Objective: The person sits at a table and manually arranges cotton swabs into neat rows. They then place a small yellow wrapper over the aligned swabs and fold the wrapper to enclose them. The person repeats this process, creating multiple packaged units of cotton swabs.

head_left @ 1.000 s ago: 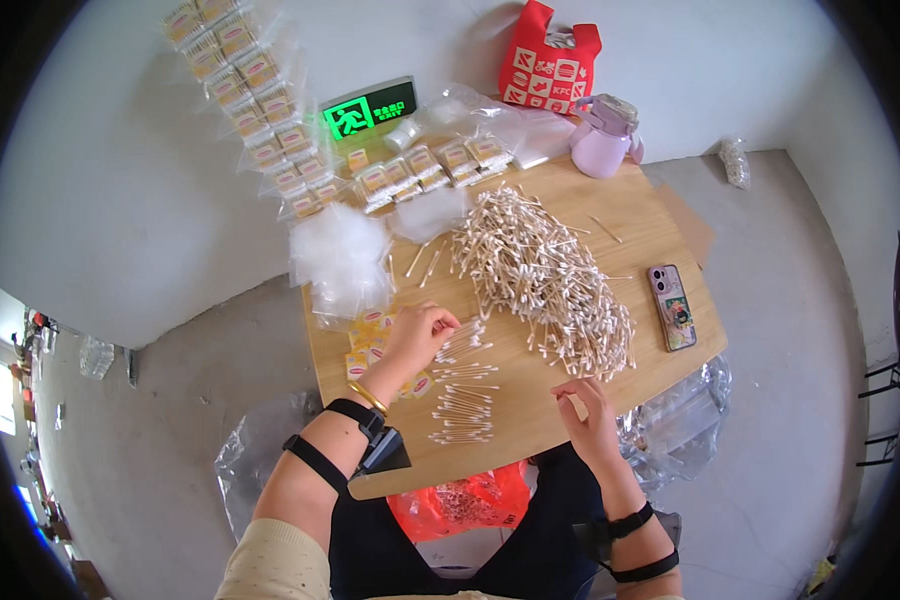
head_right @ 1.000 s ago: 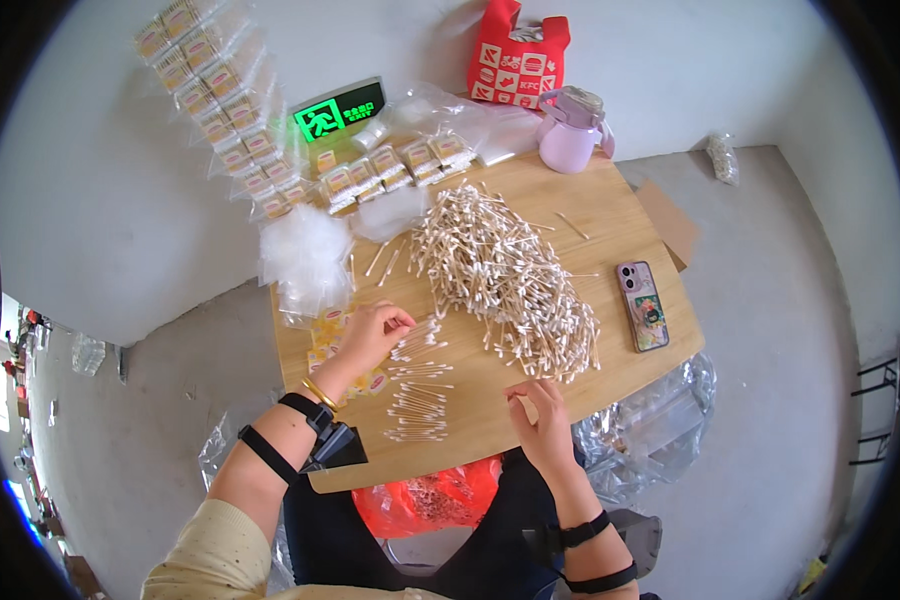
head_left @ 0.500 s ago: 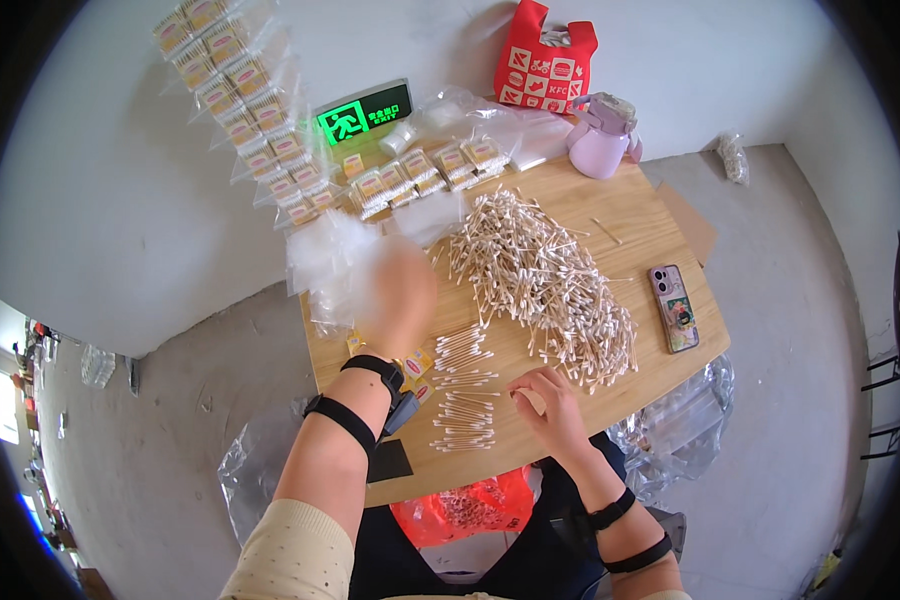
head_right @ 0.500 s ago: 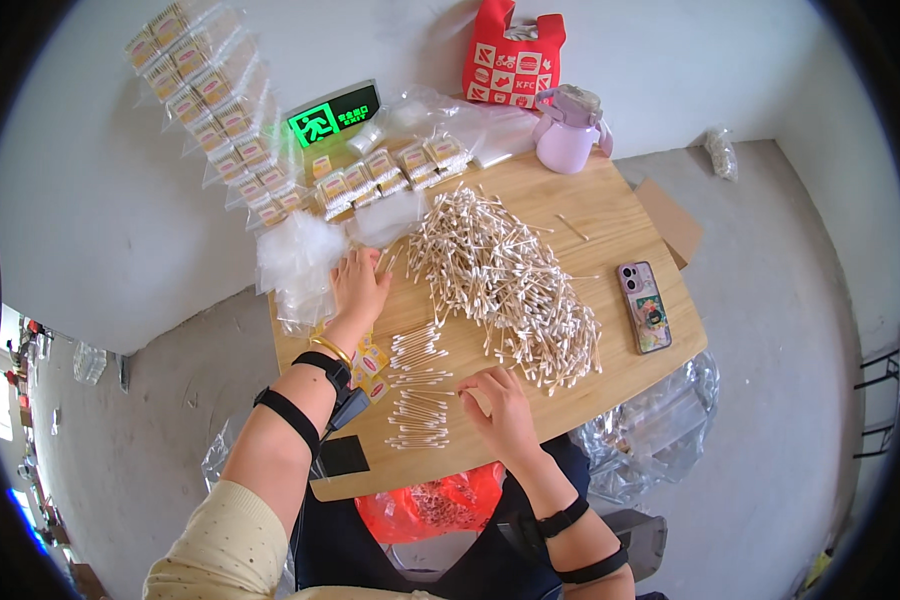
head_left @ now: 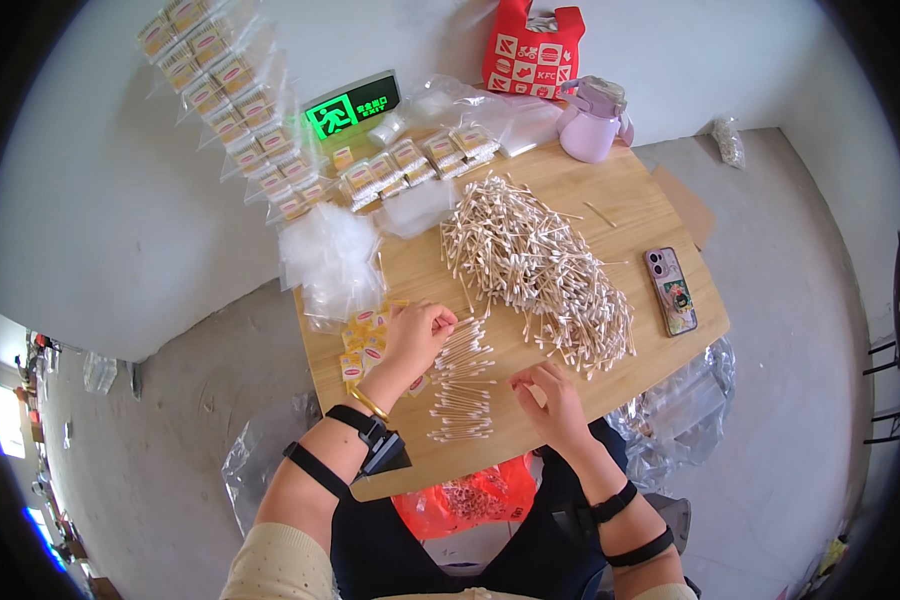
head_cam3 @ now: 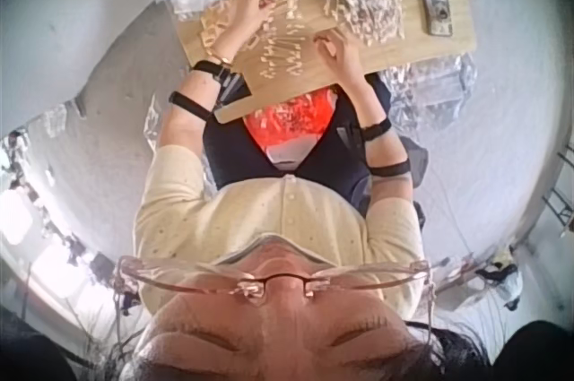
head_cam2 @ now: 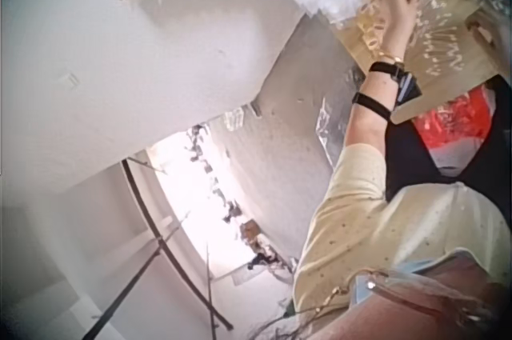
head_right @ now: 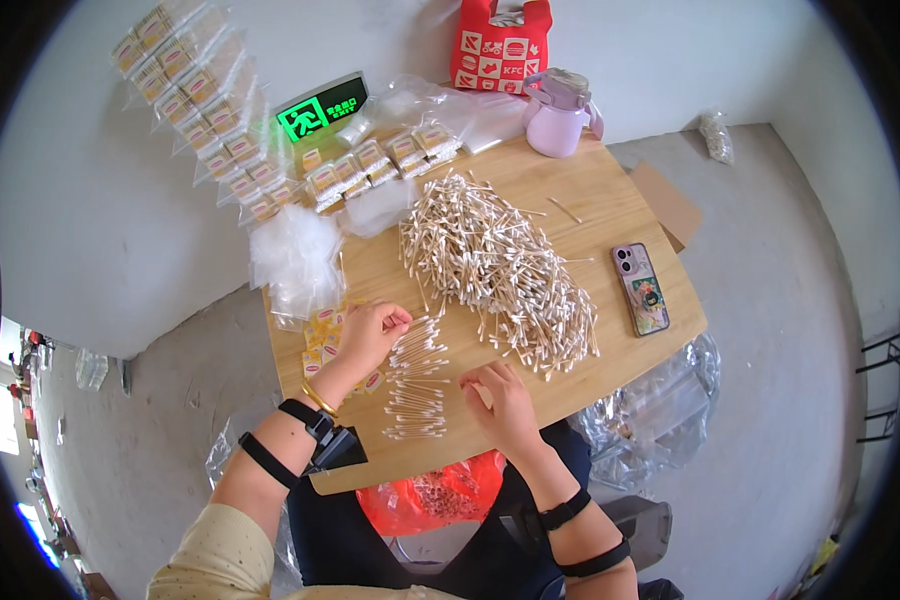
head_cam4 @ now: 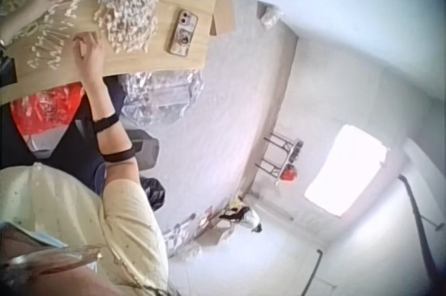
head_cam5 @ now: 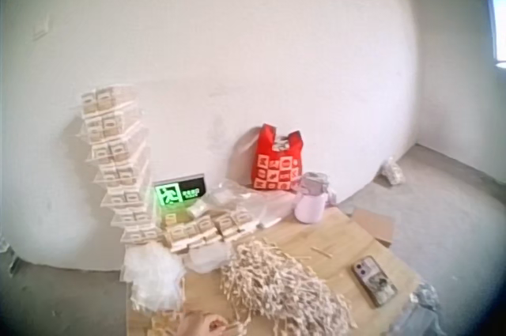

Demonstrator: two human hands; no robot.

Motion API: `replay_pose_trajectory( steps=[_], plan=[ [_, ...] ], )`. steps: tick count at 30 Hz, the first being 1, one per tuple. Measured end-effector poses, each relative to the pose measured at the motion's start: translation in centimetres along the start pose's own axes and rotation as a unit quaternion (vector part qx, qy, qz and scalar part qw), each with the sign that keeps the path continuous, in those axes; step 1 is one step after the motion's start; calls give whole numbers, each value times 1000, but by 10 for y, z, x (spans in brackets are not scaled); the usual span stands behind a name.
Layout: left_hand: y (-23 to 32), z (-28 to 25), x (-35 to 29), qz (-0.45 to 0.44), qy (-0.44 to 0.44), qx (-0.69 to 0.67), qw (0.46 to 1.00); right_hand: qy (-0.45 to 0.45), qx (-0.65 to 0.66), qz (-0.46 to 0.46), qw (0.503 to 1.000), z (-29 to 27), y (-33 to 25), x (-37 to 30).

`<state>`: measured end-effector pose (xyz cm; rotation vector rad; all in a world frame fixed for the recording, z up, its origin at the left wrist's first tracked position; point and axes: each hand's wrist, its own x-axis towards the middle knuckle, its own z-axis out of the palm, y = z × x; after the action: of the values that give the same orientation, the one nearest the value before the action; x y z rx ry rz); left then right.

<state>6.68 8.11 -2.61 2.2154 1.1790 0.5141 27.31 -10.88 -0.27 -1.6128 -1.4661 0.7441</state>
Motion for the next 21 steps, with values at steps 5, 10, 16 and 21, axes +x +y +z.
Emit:
replay_pose_trajectory(
  steps=[5, 10, 16, 21],
  plan=[
    [26, -6, -21, 46, 26, 45, 998, 46, -53, -22, 997, -3, -11, 19],
    [31, 27, -71, 79, -48, 233, 968, 36, -110, -94, 989, 23, -4, 69],
    [21, 37, -61, 81, -27, 255, 963, 18, -248, -141, 958, 55, 13, 114],
    [19, 32, -60, 80, -38, 250, 964, -34, -279, -149, 948, 53, 17, 129]
  ],
)
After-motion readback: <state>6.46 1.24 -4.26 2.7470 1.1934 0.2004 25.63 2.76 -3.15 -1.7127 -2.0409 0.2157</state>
